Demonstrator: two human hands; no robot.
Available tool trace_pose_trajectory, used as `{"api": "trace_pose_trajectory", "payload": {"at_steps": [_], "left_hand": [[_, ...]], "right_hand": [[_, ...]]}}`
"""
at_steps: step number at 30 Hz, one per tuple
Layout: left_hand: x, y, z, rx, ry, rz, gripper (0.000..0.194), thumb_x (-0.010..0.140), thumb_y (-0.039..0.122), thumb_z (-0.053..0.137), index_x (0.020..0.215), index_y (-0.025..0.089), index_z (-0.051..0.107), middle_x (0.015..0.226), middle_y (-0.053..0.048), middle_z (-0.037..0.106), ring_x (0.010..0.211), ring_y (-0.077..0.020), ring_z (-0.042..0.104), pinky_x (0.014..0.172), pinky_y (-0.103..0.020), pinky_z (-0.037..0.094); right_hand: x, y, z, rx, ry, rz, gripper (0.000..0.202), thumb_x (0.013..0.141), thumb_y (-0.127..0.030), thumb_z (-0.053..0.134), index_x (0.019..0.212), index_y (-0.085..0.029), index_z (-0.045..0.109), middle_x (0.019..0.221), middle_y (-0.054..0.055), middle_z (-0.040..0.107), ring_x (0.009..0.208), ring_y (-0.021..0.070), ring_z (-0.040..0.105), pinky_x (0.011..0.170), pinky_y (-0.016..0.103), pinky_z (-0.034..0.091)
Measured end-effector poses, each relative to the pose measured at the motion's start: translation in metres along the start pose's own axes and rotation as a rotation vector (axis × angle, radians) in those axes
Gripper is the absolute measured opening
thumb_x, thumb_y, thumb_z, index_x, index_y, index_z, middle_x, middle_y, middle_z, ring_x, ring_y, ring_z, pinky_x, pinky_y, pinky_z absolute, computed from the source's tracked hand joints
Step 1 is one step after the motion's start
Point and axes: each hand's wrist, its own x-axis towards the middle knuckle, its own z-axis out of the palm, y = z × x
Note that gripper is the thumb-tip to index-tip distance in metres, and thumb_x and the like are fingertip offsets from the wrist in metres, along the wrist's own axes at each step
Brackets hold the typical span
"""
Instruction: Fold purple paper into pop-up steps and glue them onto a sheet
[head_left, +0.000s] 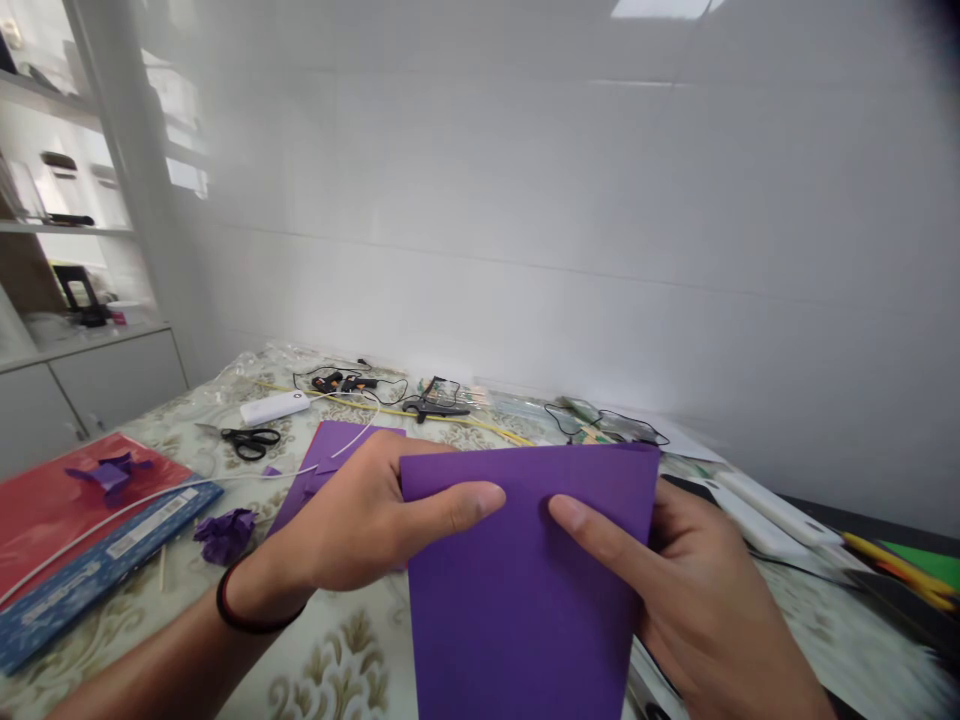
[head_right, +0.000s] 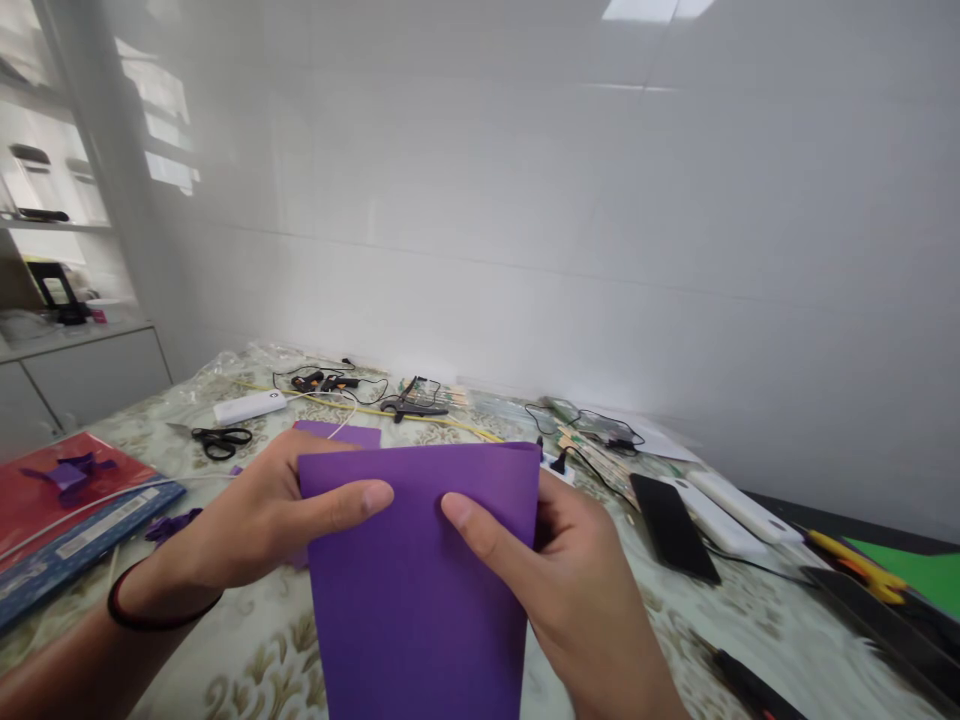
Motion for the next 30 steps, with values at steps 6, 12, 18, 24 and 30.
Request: {"api": "trace_pose_trajectory", "payload": {"at_steps": [6,12,18,24,30], "left_hand": [[-0.0015,0.0012,0.0006,-0.007,-0.010,0.029,0.041,0.104,0.046,0.068,0.076,0.016,0.065,0.068,0.003,0.057,0.059,-0.0087,0.047,0.051,-0.017,0.038],[-0.0017,0.0017,-0.0005,0.043,-0.009,0.035,0.040,0.105,0.046,0.066,0.077,0.016,0.065,0.071,0.001,0.059,0.062,-0.0102,0.051,0.054,-0.019,0.041],[-0.0020,0.0028,-0.0011,0.069,-0.014,0.040,0.043,0.105,0.048,0.065,0.075,0.017,0.063,0.069,0.001,0.057,0.061,-0.0104,0.050,0.054,-0.020,0.041],[-0.0016,0.0012,-0.0019,0.117,-0.012,0.053,0.047,0.106,0.049,0.063,0.073,0.016,0.060,0.069,0.002,0.054,0.061,-0.0100,0.048,0.055,-0.021,0.038],[-0.0009,0.0018,-0.0016,0.097,-0.018,0.057,0.045,0.106,0.046,0.063,0.074,0.016,0.061,0.068,0.002,0.054,0.060,-0.0094,0.047,0.054,-0.020,0.038]], "right_hand": [[0.0003,-0.0011,0.0018,0.005,-0.001,-0.016,0.039,0.073,-0.055,0.098,0.092,-0.024,0.085,0.083,0.008,0.085,0.068,0.0256,0.079,0.056,0.031,0.066],[-0.0016,-0.0018,0.0013,-0.012,-0.004,-0.017,0.040,0.073,-0.055,0.097,0.092,-0.023,0.085,0.082,0.008,0.084,0.067,0.0259,0.078,0.056,0.032,0.066],[0.0008,0.0012,-0.0003,-0.012,0.010,-0.025,0.038,0.073,-0.056,0.098,0.091,-0.024,0.085,0.082,0.007,0.084,0.067,0.0253,0.078,0.056,0.031,0.065],[-0.0036,-0.0056,0.0047,0.004,0.025,0.000,0.039,0.070,-0.057,0.099,0.086,-0.025,0.084,0.078,0.006,0.083,0.065,0.0236,0.076,0.055,0.029,0.064],[-0.0058,-0.0066,0.0061,-0.008,0.023,-0.010,0.040,0.071,-0.058,0.098,0.088,-0.024,0.084,0.079,0.006,0.083,0.066,0.0244,0.076,0.054,0.030,0.064]]}}
